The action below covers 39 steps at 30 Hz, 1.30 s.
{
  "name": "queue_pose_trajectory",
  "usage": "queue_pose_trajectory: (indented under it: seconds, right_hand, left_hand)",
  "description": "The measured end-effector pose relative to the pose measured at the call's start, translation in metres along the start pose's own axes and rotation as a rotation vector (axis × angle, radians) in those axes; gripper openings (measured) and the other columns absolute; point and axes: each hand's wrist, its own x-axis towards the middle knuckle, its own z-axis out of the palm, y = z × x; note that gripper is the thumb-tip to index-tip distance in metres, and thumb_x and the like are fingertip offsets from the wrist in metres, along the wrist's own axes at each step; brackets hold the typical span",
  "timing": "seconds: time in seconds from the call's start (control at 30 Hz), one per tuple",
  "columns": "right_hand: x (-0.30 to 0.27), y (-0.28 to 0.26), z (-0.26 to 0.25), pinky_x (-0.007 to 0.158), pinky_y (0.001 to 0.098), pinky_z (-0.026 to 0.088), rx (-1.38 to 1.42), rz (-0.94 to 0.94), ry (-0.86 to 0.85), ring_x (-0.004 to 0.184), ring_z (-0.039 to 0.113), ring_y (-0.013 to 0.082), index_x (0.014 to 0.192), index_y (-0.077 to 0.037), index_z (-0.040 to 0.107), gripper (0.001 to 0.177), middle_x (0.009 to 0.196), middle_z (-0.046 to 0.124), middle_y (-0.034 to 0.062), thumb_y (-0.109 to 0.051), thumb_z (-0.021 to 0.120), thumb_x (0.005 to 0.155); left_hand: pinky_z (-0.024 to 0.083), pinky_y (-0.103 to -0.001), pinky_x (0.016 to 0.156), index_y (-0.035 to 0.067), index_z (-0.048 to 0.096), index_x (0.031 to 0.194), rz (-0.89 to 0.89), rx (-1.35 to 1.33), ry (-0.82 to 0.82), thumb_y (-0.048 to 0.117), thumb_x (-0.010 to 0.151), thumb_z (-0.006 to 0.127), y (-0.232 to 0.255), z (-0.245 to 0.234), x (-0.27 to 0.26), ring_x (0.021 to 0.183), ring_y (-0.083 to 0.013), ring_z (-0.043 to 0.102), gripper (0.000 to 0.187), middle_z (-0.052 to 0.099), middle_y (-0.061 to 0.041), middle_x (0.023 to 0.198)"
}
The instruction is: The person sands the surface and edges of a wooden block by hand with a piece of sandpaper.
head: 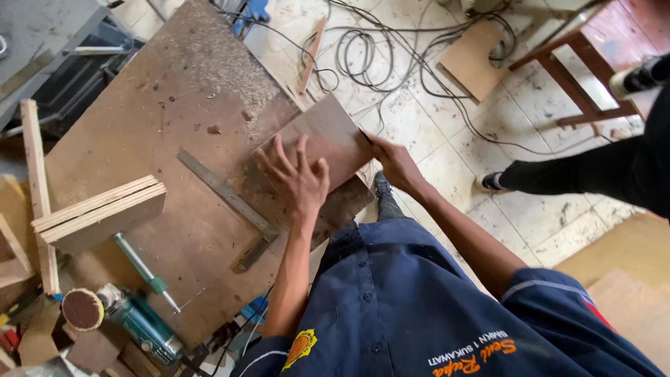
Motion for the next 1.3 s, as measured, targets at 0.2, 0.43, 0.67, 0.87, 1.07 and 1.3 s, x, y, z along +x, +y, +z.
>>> queue_pose_trajectory:
  seconds: [0.2, 0.43, 0.67, 0.87, 1.07, 1.3]
  right_hand:
    - [-0.006, -0.014, -0.011, 0.097, 0.0635, 0.049, 0.044, -0.004, -0.09, 0.109, 0.063, 0.0523, 0.139, -0.02, 0.063, 0.038, 0.112, 0.073, 0.0252, -0.02, 0.046, 0.105]
    - [0.079, -0.029, 0.015, 0.097, 0.0662, 0.047, 0.049, -0.142, -0.035, 0.113, 0.058, 0.0552, 0.141, -0.01, 0.057, 0.04, 0.119, 0.067, 0.0321, -0.015, 0.04, 0.105]
    - [0.046, -0.032, 0.011, 0.082, 0.0679, 0.048, -0.025, -0.073, -0.048, 0.093, 0.066, 0.0585, 0.153, -0.018, 0.05, 0.053, 0.095, 0.069, 0.0397, -0.01, 0.034, 0.102]
    - [0.046, -0.039, 0.002, 0.083, 0.0702, 0.047, 0.01, -0.185, -0.01, 0.099, 0.061, 0.0601, 0.15, -0.018, 0.053, 0.047, 0.109, 0.07, 0.0344, -0.013, 0.039, 0.106]
    - [0.062, -0.048, -0.004, 0.084, 0.0621, 0.05, 0.092, -0.206, -0.018, 0.1, 0.065, 0.0567, 0.152, -0.018, 0.051, 0.052, 0.111, 0.072, 0.0306, -0.006, 0.038, 0.103]
    - [0.073, -0.02, 0.006, 0.085, 0.0647, 0.049, 0.109, -0.2, -0.051, 0.105, 0.062, 0.054, 0.149, -0.02, 0.055, 0.052, 0.113, 0.072, 0.0251, -0.009, 0.037, 0.101]
  left_hand:
    - [0.016, -0.09, 0.098, 0.037, 0.025, 0.164, -0.258, -0.105, -0.08, 0.061, 0.101, 0.042, 0.038, -0.016, 0.026, 0.147, -0.066, -0.002, 0.07, 0.017, -0.016, 0.168]
    - [0.008, -0.089, 0.104, 0.042, 0.031, 0.162, -0.195, 0.137, -0.098, 0.061, 0.097, 0.044, 0.038, -0.011, 0.025, 0.154, -0.0543, 0.0, 0.069, 0.014, -0.001, 0.174]
    - [0.015, -0.09, 0.103, 0.043, 0.037, 0.159, -0.206, 0.14, -0.089, 0.062, 0.095, 0.041, 0.036, -0.006, 0.028, 0.154, -0.0533, 0.003, 0.067, 0.016, 0.002, 0.174]
    - [0.015, -0.09, 0.103, 0.044, 0.036, 0.16, -0.198, 0.167, -0.133, 0.06, 0.099, 0.046, 0.045, -0.027, 0.031, 0.154, -0.0523, 0.007, 0.064, 0.016, 0.002, 0.173]
    - [0.017, -0.089, 0.104, 0.042, 0.042, 0.157, -0.214, 0.187, -0.129, 0.059, 0.095, 0.049, 0.048, -0.029, 0.033, 0.154, -0.0512, 0.011, 0.065, 0.022, 0.002, 0.172]
    - [0.023, -0.089, 0.103, 0.045, 0.035, 0.159, -0.219, 0.176, -0.186, 0.061, 0.095, 0.044, 0.044, -0.023, 0.032, 0.152, -0.0544, 0.014, 0.067, 0.016, 0.003, 0.173]
